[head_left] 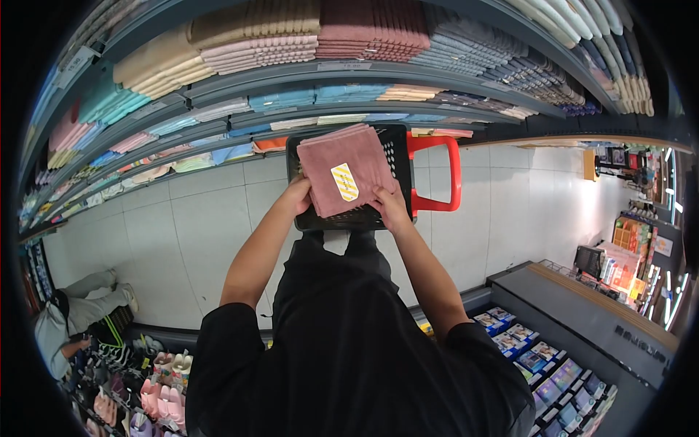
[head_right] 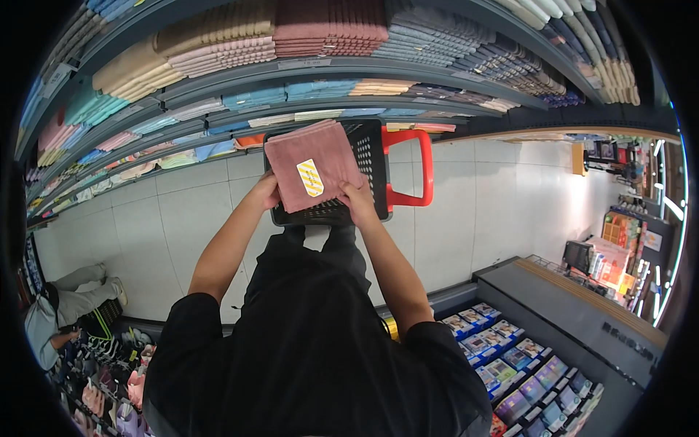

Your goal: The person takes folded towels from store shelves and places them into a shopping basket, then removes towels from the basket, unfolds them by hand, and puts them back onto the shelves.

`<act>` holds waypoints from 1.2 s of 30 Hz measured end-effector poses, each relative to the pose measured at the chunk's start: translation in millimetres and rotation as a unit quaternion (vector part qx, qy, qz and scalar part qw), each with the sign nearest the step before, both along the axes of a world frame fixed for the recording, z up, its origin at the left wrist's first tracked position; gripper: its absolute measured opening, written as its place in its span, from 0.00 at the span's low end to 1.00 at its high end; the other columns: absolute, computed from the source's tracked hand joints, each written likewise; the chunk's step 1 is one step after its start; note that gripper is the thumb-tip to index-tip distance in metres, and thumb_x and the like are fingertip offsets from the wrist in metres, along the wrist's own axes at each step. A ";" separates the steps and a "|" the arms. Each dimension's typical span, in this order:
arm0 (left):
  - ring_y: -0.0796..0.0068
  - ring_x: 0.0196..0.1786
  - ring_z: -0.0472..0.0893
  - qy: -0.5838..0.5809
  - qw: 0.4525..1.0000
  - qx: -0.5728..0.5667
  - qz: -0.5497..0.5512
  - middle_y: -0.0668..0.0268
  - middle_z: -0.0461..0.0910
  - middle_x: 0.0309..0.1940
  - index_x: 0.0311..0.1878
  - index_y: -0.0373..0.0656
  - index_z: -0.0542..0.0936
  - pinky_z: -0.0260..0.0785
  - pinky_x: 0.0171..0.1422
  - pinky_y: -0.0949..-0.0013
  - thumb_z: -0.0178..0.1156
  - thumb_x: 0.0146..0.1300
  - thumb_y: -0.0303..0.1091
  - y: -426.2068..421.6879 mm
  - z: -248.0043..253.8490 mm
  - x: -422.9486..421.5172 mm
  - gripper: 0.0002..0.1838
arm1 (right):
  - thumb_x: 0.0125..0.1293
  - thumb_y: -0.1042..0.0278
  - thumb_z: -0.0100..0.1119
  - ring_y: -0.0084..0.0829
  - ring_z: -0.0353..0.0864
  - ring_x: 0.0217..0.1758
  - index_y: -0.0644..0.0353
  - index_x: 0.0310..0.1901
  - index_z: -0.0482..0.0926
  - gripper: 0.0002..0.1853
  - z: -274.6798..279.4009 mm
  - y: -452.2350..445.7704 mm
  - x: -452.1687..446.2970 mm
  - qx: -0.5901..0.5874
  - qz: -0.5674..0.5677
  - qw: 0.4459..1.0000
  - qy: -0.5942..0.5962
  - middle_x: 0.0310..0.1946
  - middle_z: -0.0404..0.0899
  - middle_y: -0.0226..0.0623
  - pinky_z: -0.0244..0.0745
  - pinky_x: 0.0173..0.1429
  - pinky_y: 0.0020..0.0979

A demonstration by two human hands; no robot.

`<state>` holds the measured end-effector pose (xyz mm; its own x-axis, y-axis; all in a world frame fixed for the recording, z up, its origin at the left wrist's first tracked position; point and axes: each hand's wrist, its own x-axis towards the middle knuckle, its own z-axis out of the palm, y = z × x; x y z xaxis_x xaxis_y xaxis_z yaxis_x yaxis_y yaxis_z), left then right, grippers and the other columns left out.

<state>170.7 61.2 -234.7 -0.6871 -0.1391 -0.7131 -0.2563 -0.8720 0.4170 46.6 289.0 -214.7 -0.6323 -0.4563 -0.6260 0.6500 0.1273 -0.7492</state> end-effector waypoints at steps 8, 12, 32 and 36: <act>0.75 0.45 0.80 -0.222 0.957 -0.159 -0.100 0.69 0.79 0.44 0.53 0.47 0.75 0.71 0.49 0.67 0.64 0.60 0.37 -8.7 -84.8 70.5 0.19 | 0.55 0.54 0.72 0.27 0.77 0.50 0.53 0.63 0.64 0.37 -138.2 67.3 27.5 0.313 0.174 0.929 0.097 0.49 0.75 0.35 0.78 0.40 0.37; 0.74 0.46 0.80 -0.199 0.968 -0.123 -0.096 0.71 0.80 0.44 0.50 0.51 0.76 0.72 0.52 0.65 0.63 0.60 0.37 7.5 -82.7 90.8 0.15 | 0.58 0.63 0.68 0.28 0.81 0.35 0.63 0.61 0.65 0.32 -110.3 80.3 37.4 0.223 0.103 0.968 0.054 0.41 0.79 0.39 0.76 0.33 0.30; 0.74 0.44 0.80 -0.152 0.964 -0.110 -0.188 0.69 0.79 0.45 0.50 0.51 0.74 0.71 0.47 0.68 0.59 0.64 0.38 57.2 -70.1 52.9 0.12 | 0.56 0.72 0.62 0.49 0.78 0.52 0.46 0.49 0.75 0.18 46.2 122.6 -105.3 0.429 0.053 0.701 0.567 0.54 0.74 0.49 0.74 0.53 0.45; 0.74 0.44 0.80 -0.150 0.967 -0.102 -0.180 0.69 0.79 0.44 0.50 0.51 0.75 0.72 0.46 0.69 0.59 0.64 0.37 58.7 -63.4 52.9 0.12 | 0.59 0.76 0.58 0.42 0.82 0.41 0.47 0.50 0.73 0.18 46.1 116.7 -101.7 0.426 0.046 0.764 0.482 0.45 0.78 0.42 0.77 0.44 0.41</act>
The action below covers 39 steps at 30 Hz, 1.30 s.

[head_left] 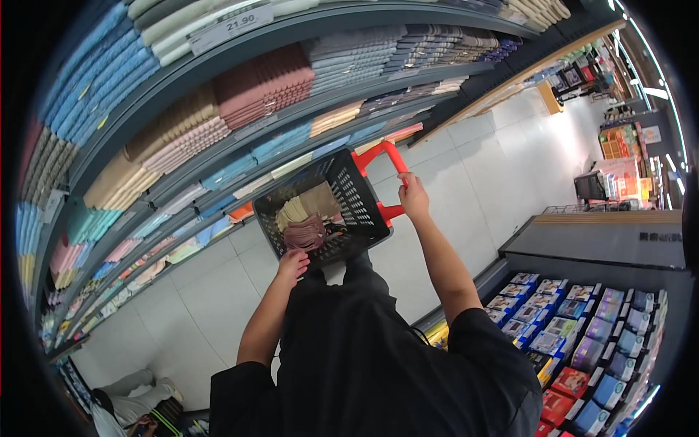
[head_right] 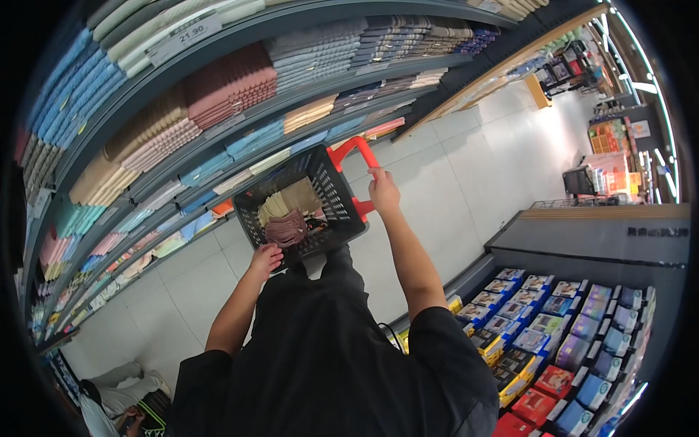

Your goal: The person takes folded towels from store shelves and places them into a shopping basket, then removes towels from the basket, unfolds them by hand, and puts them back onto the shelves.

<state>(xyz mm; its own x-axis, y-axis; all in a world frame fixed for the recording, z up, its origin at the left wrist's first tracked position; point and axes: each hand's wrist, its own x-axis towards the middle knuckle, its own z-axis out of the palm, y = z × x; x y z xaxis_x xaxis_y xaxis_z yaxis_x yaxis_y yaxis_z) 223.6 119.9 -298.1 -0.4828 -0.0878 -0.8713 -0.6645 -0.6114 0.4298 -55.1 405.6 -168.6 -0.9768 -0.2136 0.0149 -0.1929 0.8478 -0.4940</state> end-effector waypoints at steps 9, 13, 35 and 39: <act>0.70 0.46 0.81 0.000 1.000 -0.006 -0.016 0.65 0.79 0.47 0.53 0.48 0.73 0.74 0.47 0.66 0.58 0.65 0.38 3.0 5.0 1.8 0.15 | 0.61 0.79 0.52 0.47 0.81 0.42 0.49 0.49 0.74 0.16 -23.4 26.5 -19.5 -0.108 0.069 0.992 -0.004 0.45 0.78 0.45 0.76 0.46 0.42; 0.71 0.46 0.81 0.003 1.000 -0.015 -0.010 0.66 0.80 0.46 0.53 0.49 0.73 0.73 0.47 0.67 0.59 0.64 0.38 7.3 18.1 -3.8 0.15 | 0.62 0.84 0.50 0.39 0.84 0.35 0.54 0.49 0.74 0.16 -24.7 28.3 -20.2 -0.111 0.066 0.991 0.029 0.42 0.78 0.46 0.77 0.42 0.37; 0.71 0.44 0.81 0.005 0.994 -0.083 -0.067 0.66 0.80 0.43 0.53 0.46 0.75 0.73 0.48 0.66 0.58 0.63 0.38 5.2 30.3 -13.0 0.16 | 0.57 0.81 0.53 0.44 0.79 0.50 0.42 0.47 0.76 0.20 -24.1 56.8 -58.6 0.006 -0.074 0.988 0.134 0.46 0.79 0.38 0.74 0.49 0.45; 0.61 0.48 0.81 0.117 0.893 -0.310 -0.305 0.60 0.80 0.47 0.57 0.43 0.74 0.74 0.51 0.61 0.59 0.62 0.39 12.3 36.8 -30.0 0.21 | 0.55 0.80 0.55 0.44 0.78 0.51 0.43 0.49 0.76 0.21 -17.0 57.7 -60.2 0.034 -0.081 0.988 0.124 0.47 0.79 0.37 0.74 0.50 0.45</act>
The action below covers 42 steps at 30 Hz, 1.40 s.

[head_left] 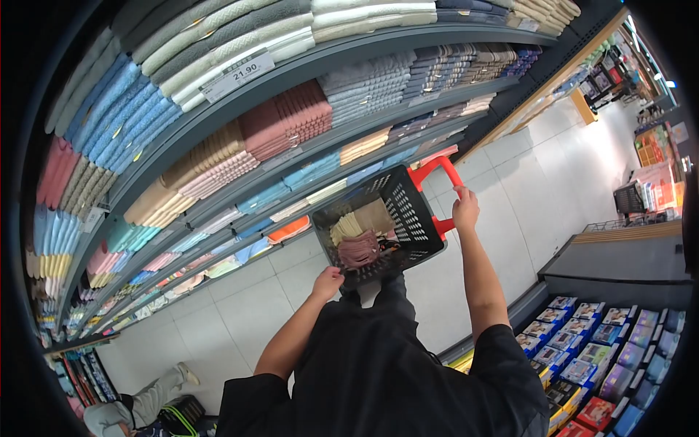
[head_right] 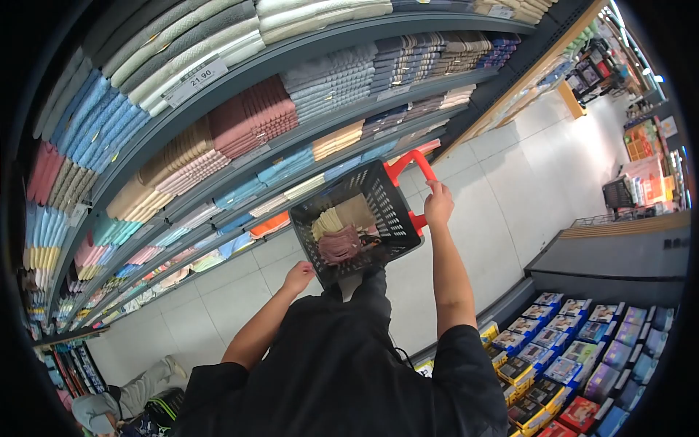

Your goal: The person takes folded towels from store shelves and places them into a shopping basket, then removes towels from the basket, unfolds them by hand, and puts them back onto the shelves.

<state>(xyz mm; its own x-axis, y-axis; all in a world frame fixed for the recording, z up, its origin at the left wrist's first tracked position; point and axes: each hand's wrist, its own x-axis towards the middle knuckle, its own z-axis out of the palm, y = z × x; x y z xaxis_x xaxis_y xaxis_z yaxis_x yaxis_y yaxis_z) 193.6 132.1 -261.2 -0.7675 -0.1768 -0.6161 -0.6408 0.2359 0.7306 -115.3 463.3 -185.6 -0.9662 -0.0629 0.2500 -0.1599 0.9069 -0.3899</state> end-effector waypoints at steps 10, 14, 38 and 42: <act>0.50 0.56 0.76 0.260 0.900 -0.189 -0.295 0.55 0.73 0.54 0.60 0.44 0.71 0.71 0.56 0.55 0.59 0.63 0.41 26.1 206.4 -121.7 0.24 | 0.52 0.80 0.57 0.44 0.77 0.52 0.45 0.51 0.74 0.24 -3.7 2.8 -1.8 0.032 0.006 0.999 -0.006 0.48 0.77 0.39 0.73 0.52 0.45; 0.51 0.56 0.76 0.254 0.900 -0.192 -0.297 0.56 0.73 0.54 0.60 0.45 0.70 0.71 0.57 0.54 0.59 0.62 0.42 29.6 198.8 -131.8 0.25 | 0.51 0.80 0.56 0.44 0.77 0.52 0.45 0.50 0.74 0.24 -2.5 3.1 -0.7 0.017 0.018 1.000 0.002 0.48 0.77 0.39 0.73 0.51 0.45; 0.56 0.58 0.77 0.059 0.977 -0.091 -0.184 0.53 0.78 0.53 0.57 0.40 0.74 0.70 0.61 0.59 0.60 0.62 0.44 -15.7 81.3 -16.2 0.24 | 0.50 0.78 0.59 0.47 0.77 0.49 0.47 0.40 0.76 0.16 -10.7 4.2 0.6 0.056 0.049 0.997 0.035 0.49 0.76 0.40 0.74 0.48 0.46; 0.56 0.55 0.79 0.051 0.982 -0.085 -0.159 0.53 0.80 0.50 0.54 0.39 0.76 0.71 0.58 0.59 0.61 0.61 0.43 -21.8 44.0 -0.4 0.22 | 0.50 0.76 0.60 0.47 0.76 0.49 0.45 0.41 0.77 0.16 -10.8 3.4 1.0 0.076 0.053 0.995 0.026 0.48 0.75 0.39 0.74 0.48 0.45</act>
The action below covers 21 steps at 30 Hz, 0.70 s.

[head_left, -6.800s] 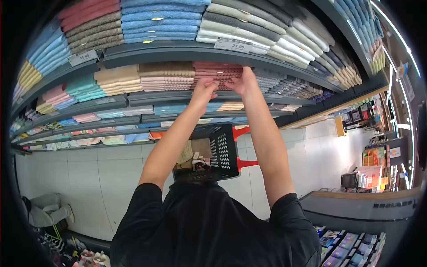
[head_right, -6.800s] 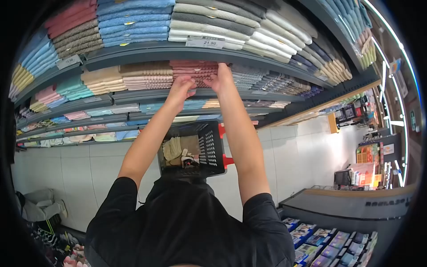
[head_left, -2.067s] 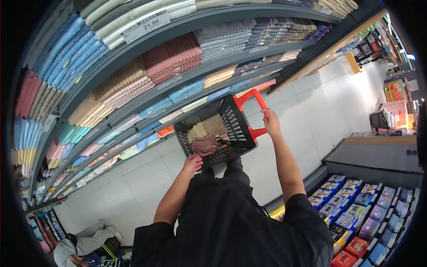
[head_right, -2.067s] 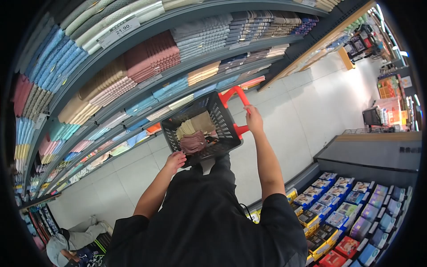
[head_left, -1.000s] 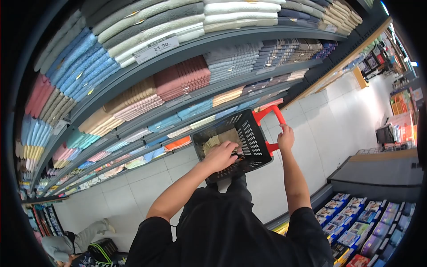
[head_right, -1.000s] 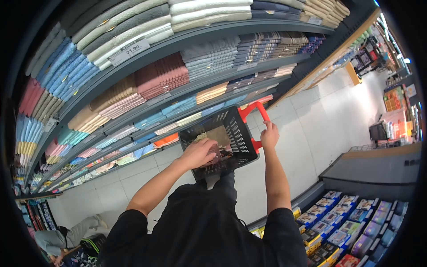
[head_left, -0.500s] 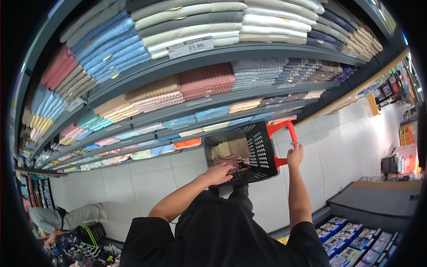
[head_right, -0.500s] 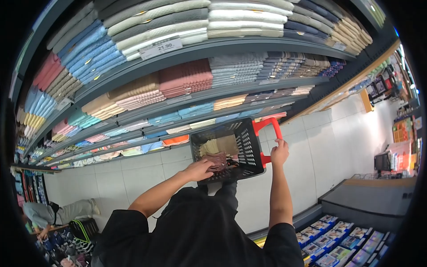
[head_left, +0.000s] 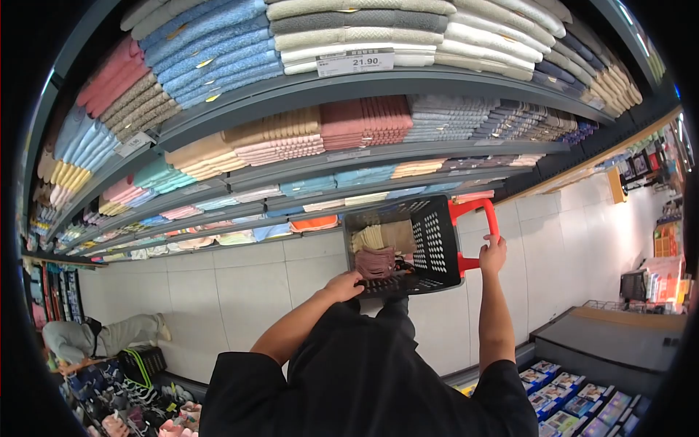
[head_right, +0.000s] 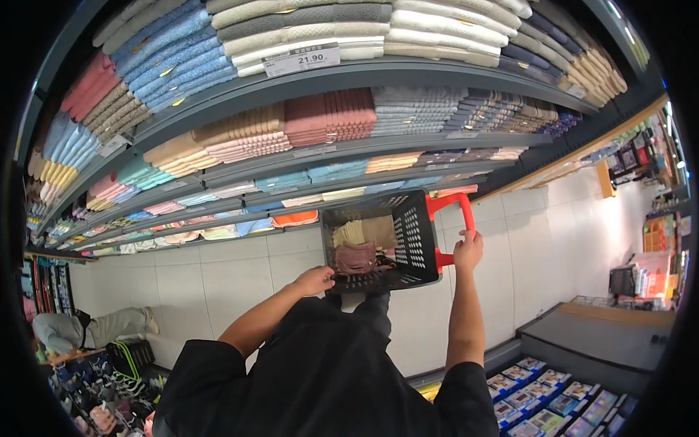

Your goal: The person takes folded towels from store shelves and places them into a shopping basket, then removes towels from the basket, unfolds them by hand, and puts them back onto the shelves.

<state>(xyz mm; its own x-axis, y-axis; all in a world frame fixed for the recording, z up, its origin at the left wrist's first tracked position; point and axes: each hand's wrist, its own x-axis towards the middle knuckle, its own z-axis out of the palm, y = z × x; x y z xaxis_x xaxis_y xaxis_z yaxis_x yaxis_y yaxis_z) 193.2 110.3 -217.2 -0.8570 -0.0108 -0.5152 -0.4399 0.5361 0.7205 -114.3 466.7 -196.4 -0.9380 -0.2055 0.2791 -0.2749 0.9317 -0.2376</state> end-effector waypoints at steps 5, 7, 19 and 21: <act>0.56 0.50 0.82 -0.007 0.999 -0.014 0.035 0.54 0.82 0.46 0.51 0.38 0.78 0.73 0.54 0.59 0.63 0.60 0.43 -5.4 -28.4 12.7 0.21 | 0.50 0.76 0.60 0.48 0.76 0.49 0.42 0.41 0.78 0.17 0.3 0.6 -1.3 0.021 -0.009 1.000 -0.019 0.48 0.74 0.40 0.74 0.49 0.46; 0.56 0.49 0.82 -0.011 0.999 -0.014 0.039 0.55 0.83 0.44 0.51 0.39 0.78 0.74 0.53 0.59 0.63 0.59 0.43 -7.4 -32.4 17.7 0.21 | 0.50 0.75 0.61 0.47 0.76 0.48 0.41 0.41 0.79 0.17 2.7 0.3 0.0 0.021 -0.011 1.000 -0.020 0.48 0.74 0.39 0.75 0.49 0.45; 0.57 0.46 0.83 -0.096 0.982 -0.022 0.163 0.56 0.84 0.41 0.47 0.39 0.81 0.74 0.52 0.61 0.63 0.58 0.45 -21.2 -127.1 73.7 0.20 | 0.48 0.73 0.62 0.46 0.76 0.48 0.42 0.40 0.80 0.16 -2.4 1.2 0.1 0.026 -0.018 0.999 -0.010 0.47 0.74 0.39 0.76 0.46 0.46; 0.62 0.39 0.84 -0.119 0.970 0.006 0.211 0.56 0.84 0.36 0.44 0.38 0.81 0.75 0.47 0.64 0.63 0.56 0.42 -20.6 -133.4 81.5 0.18 | 0.49 0.73 0.62 0.46 0.77 0.48 0.41 0.39 0.81 0.15 -4.7 2.9 -1.0 0.019 -0.011 1.000 0.000 0.47 0.74 0.38 0.76 0.45 0.46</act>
